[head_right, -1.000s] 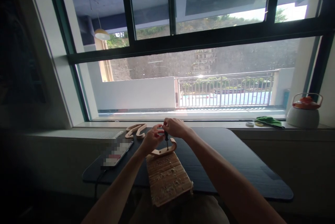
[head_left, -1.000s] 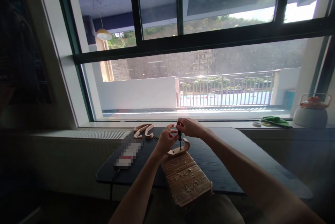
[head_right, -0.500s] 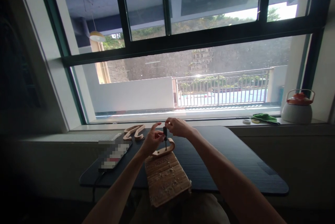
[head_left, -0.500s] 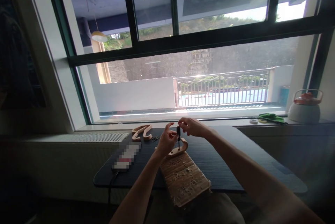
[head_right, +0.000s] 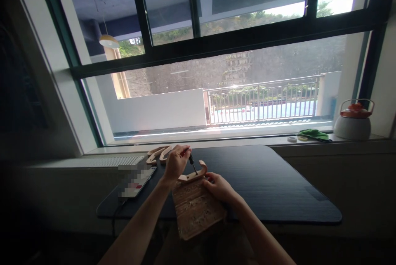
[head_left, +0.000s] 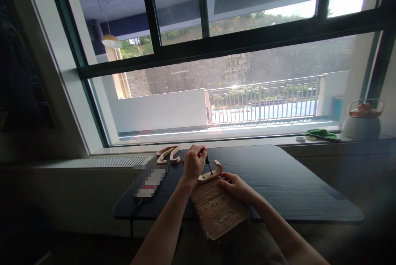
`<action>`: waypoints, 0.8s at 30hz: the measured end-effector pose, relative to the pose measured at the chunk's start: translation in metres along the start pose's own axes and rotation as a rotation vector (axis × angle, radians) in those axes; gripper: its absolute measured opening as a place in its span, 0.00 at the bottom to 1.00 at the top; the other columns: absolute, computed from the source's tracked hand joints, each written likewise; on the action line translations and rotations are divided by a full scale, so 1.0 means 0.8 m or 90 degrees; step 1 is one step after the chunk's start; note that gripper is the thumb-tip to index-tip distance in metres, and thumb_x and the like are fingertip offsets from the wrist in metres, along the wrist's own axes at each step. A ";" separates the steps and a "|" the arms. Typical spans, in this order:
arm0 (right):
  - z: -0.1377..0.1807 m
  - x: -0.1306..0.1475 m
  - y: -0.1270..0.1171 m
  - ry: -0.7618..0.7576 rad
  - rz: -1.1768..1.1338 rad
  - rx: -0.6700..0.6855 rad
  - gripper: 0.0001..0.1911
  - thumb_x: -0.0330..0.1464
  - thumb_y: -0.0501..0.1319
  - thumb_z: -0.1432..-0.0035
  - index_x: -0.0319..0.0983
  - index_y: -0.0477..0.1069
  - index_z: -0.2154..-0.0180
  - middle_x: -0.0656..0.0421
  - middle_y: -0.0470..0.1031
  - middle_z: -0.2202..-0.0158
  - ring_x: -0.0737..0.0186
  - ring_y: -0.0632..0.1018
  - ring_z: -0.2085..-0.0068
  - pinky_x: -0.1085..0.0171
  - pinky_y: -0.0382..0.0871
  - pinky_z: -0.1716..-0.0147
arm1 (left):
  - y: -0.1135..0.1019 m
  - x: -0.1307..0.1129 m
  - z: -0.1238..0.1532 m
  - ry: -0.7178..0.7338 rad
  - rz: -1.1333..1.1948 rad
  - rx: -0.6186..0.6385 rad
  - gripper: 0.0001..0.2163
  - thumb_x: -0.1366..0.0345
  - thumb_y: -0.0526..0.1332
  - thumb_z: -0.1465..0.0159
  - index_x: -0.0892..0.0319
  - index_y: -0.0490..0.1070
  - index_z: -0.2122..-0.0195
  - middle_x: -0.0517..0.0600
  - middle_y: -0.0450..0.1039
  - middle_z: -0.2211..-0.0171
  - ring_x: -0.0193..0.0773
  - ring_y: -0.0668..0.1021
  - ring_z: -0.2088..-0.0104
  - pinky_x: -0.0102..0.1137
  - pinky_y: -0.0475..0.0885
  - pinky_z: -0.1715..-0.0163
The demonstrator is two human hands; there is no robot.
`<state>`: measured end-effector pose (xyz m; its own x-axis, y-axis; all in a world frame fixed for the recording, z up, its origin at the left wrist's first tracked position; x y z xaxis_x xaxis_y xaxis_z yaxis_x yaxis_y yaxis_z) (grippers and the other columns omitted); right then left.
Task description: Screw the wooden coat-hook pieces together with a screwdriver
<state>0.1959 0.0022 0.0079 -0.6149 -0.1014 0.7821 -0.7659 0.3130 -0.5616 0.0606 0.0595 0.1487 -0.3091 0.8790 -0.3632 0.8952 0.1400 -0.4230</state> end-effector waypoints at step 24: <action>-0.027 -0.020 -0.008 -0.019 -0.109 -0.111 0.17 0.42 0.55 0.48 0.38 0.71 0.62 0.59 0.73 0.69 0.62 0.72 0.68 0.64 0.64 0.67 | 0.029 -0.027 -0.004 0.042 0.043 0.051 0.10 0.66 0.54 0.39 0.58 0.72 0.59 0.51 0.73 0.65 0.37 0.74 0.65 0.30 0.68 0.64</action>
<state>0.2142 0.0224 0.0049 -0.4860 -0.1937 0.8522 -0.8168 0.4474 -0.3641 0.0889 0.0450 0.1491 -0.2247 0.9138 -0.3384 0.8837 0.0448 -0.4658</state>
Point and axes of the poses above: each hand's wrist, its own z-axis away from the middle knuckle, its own y-axis out of the palm, x = y × z, the point moved 10 cm from there along -z, towards the middle knuckle
